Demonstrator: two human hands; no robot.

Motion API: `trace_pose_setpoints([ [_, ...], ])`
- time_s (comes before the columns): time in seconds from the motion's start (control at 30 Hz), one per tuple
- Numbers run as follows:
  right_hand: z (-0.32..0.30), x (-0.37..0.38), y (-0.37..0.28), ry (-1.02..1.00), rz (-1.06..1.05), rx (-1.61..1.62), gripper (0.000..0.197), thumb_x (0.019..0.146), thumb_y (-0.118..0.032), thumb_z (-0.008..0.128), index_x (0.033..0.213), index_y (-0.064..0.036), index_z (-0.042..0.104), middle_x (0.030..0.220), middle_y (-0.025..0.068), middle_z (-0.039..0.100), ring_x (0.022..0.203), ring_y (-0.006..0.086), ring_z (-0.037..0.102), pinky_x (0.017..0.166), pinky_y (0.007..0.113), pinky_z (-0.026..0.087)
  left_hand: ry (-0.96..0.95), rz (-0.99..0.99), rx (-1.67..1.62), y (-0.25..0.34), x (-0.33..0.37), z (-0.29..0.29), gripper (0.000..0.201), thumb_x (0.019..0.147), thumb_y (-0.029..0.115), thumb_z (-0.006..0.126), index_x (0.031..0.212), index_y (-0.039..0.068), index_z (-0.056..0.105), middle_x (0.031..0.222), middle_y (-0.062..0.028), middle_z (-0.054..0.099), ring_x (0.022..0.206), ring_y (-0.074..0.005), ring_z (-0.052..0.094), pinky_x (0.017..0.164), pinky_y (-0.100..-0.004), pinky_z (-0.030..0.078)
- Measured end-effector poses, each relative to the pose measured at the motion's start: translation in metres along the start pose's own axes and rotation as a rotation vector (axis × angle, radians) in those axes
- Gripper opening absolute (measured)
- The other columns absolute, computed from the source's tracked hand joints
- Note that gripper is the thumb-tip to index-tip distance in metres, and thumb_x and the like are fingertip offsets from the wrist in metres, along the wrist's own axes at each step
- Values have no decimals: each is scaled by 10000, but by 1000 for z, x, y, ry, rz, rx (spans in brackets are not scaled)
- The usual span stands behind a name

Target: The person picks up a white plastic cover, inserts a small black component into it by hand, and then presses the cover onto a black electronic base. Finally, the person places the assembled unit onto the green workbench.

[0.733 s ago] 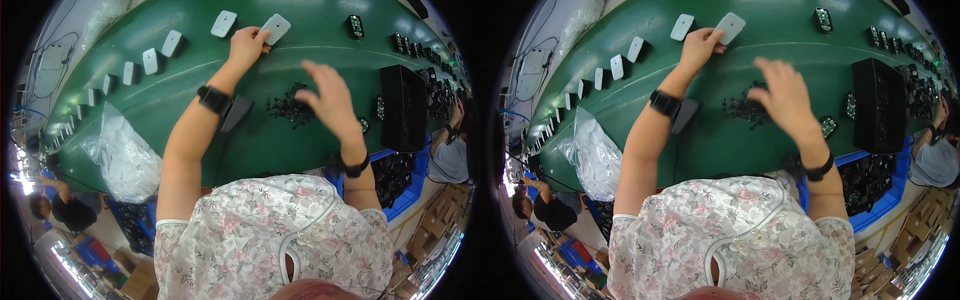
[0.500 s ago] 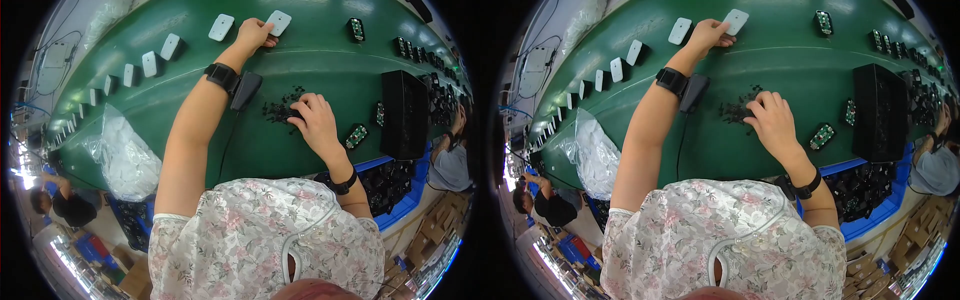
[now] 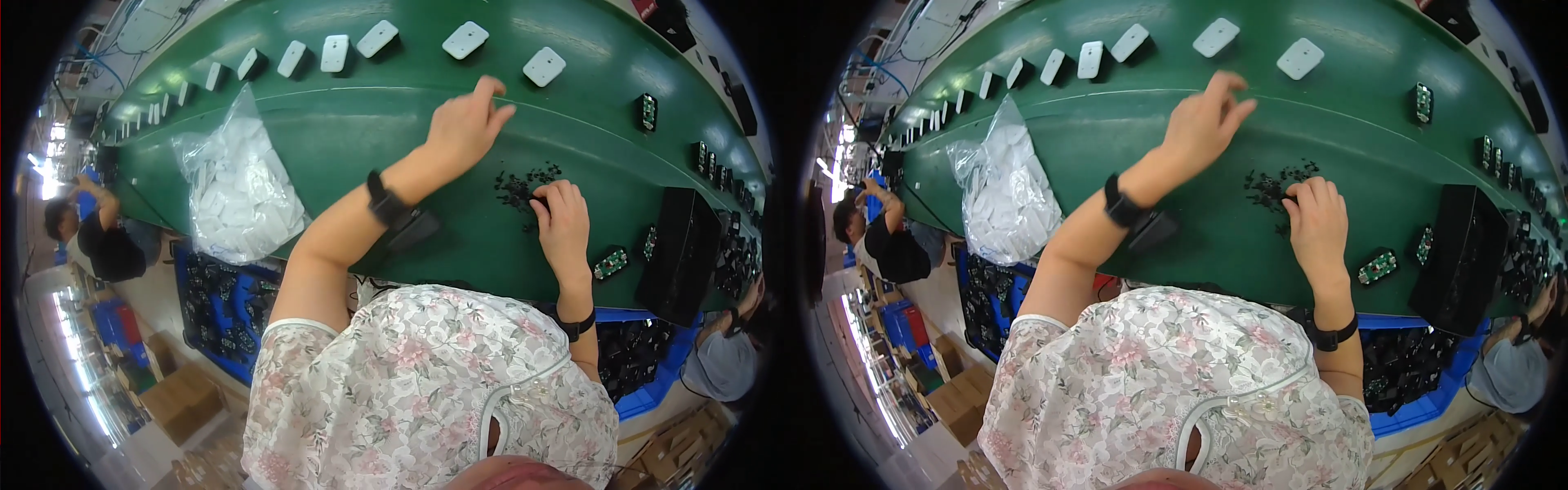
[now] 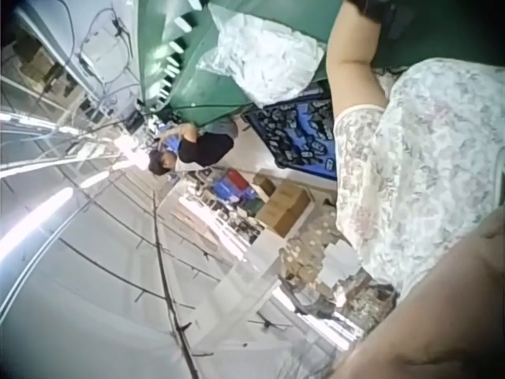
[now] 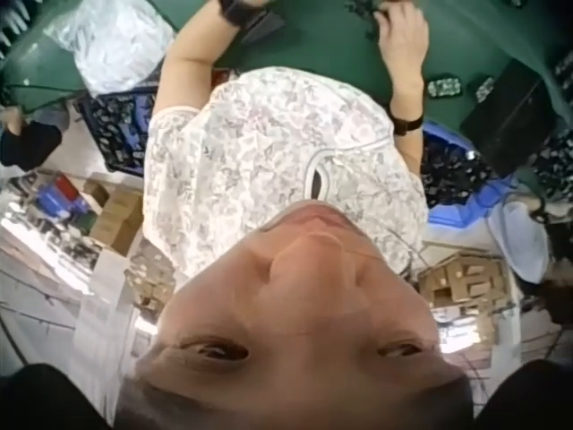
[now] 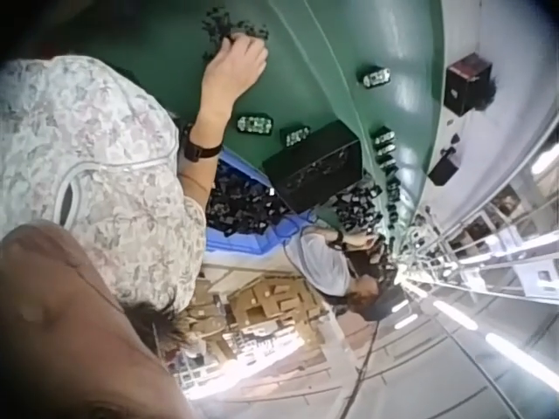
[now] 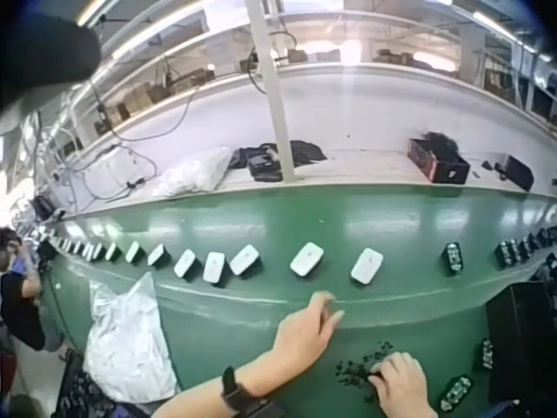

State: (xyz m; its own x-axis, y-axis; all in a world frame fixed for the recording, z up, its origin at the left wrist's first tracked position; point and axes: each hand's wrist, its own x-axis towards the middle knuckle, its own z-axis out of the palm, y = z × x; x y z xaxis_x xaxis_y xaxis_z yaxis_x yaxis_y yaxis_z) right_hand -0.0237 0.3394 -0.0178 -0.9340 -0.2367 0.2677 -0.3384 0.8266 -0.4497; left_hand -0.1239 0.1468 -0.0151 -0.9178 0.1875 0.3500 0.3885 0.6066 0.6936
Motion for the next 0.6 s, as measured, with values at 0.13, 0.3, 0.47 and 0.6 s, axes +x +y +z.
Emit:
trace_pose_setpoints([
  [0.13, -1, 6, 5, -33, -62, -6, 115, 763, -53, 639, 847, -26, 565, 849, 106, 531, 833, 303, 524, 721, 386, 425, 23, -65, 127, -15, -71, -48, 234, 856, 197, 634, 1028, 80, 529, 683, -80, 610, 593, -257, 606, 521, -350, 456],
  [0.3, -4, 8, 13, -54, -10, 76, 107, 773, -50, 639, 817, -14, 548, 813, 124, 530, 795, 313, 530, 701, 390, 428, 200, -331, 219, -36, -131, -100, 199, 842, 173, 650, 995, 81, 563, 688, -65, 616, 572, -224, 589, 515, -335, 455],
  [0.47, 1, 5, 33, -32, 16, 140, 98, 836, -29, 614, 846, -5, 520, 773, 88, 499, 658, 192, 491, 616, 281, 422, 663, -414, 401, -62, -160, -159, 112, 868, 126, 605, 951, 50, 602, 717, -104, 610, 569, -250, 579, 538, -335, 457],
  [0.6, 1, 12, 28, -64, 75, 136, 98, 842, -24, 603, 847, -3, 508, 763, 80, 489, 649, 182, 464, 607, 280, 412, 800, -444, 659, -120, -189, -224, 129, 836, 50, 571, 949, 44, 633, 822, -132, 635, 778, -302, 610, 705, -384, 477],
])
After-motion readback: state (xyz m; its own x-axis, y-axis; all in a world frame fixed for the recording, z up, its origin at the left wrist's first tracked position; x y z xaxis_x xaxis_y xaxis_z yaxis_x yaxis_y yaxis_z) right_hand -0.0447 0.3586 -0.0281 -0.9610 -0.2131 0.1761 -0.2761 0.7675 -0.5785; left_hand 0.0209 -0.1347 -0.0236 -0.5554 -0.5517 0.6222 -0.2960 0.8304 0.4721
